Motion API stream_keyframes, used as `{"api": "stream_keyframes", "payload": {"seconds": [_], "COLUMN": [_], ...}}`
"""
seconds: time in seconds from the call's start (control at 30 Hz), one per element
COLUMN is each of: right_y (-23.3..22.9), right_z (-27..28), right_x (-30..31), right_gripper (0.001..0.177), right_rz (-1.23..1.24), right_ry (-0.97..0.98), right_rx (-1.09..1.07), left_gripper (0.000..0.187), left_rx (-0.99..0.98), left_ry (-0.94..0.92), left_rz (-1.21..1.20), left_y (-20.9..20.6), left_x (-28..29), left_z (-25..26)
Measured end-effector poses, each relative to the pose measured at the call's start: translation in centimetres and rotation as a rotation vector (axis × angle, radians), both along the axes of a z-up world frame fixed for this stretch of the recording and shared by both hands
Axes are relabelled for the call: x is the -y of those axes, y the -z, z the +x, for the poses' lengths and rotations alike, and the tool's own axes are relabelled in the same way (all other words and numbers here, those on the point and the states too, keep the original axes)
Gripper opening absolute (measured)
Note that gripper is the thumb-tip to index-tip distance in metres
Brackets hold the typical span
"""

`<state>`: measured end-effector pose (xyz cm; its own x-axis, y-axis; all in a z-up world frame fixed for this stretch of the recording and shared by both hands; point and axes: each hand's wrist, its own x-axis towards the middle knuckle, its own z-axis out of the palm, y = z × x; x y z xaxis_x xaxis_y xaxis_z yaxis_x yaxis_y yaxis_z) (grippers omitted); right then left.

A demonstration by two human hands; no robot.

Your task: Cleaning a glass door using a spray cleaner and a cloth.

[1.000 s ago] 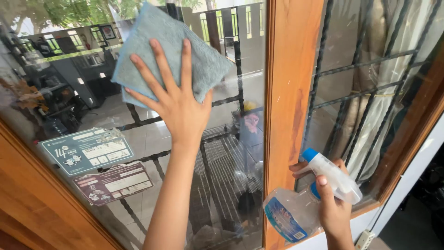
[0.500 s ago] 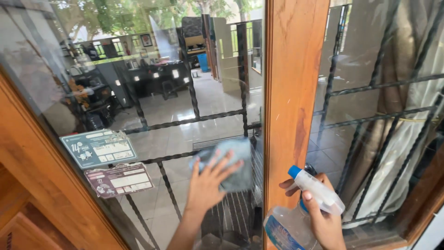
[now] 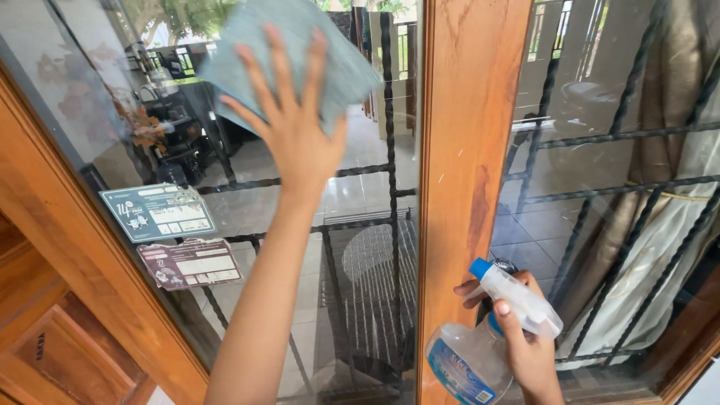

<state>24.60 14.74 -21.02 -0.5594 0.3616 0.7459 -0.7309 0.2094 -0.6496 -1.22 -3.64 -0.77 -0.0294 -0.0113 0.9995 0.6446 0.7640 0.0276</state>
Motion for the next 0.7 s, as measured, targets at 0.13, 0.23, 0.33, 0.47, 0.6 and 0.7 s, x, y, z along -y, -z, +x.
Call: {"api": "stream_keyframes", "payload": {"seconds": [0.13,0.23,0.33,0.47,0.6,0.7], "right_y": [0.3,-0.1,-0.6,-2.6,-11.7,-17.0], "right_z": [-0.3,-0.6,-1.1,-3.4,-5.5,-6.8], "right_x": [-0.4,-0.4,-1.2,-3.9,-5.9,-7.1], "right_gripper": [0.028,0.029,0.03,0.032,0.031,0.031], "right_rz": [0.016,0.031,0.079,0.266,0.467,0.541], "right_ry": [-0.008,-0.038,-0.038,0.086,0.051,-0.018], "right_rx": [0.028,0.011,0.01,0.057,0.001,-0.043], "left_gripper": [0.116,0.12,0.119,0.115,0.092,0.086], "left_rx": [0.166,0.234,0.204,-0.162,-0.082,0.073], "left_ry": [0.111,0.133,0.093,-0.188,0.129,0.02], "left_rz": [-0.448,-0.758,-1.079,-1.355,-1.065,-0.675], "left_y": [6.3,11.0,11.4,6.6,-1.7,-7.2], "left_x": [-0.1,1.5,3.8,5.9,7.6,7.5], "left_z": [3.5,3.8,3.0,0.9,-0.4,-0.2]}}
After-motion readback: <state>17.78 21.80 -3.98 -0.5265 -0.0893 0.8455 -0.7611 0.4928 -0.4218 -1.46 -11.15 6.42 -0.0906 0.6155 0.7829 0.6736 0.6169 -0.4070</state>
